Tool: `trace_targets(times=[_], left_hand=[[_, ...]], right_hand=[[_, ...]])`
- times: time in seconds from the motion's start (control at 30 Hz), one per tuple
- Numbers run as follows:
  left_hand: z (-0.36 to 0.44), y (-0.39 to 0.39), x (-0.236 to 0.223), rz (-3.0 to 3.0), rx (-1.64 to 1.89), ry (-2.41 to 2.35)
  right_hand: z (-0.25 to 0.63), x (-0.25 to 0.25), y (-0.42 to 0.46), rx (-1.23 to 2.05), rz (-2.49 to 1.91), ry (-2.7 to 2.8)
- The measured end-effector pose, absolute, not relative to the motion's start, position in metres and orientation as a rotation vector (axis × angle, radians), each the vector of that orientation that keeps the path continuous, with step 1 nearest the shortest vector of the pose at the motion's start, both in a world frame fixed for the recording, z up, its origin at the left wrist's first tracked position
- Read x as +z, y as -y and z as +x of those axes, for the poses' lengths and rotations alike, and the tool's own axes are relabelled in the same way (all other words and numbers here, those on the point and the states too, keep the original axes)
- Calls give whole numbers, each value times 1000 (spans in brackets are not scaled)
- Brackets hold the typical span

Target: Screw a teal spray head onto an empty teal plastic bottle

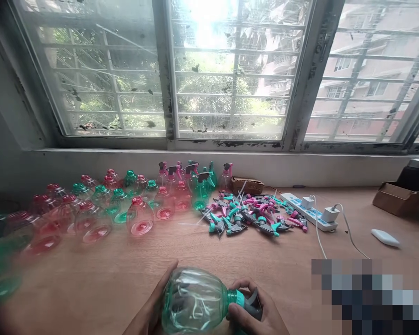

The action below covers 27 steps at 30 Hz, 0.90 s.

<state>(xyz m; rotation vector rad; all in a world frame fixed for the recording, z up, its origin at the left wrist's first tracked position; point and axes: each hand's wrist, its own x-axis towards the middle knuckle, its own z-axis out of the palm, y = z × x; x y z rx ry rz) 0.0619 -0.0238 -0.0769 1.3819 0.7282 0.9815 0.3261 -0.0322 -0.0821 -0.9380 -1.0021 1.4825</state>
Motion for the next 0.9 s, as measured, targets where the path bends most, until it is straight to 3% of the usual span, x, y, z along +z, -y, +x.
trace_targets(times=[0.43, 0.9], left_hand=[[59, 28, -58, 1267, 893, -717], [60, 19, -79, 1332, 923, -683]], right_hand=[[327, -84, 32, 1447, -921, 1077], [326, -78, 35, 1497, -915, 1043]])
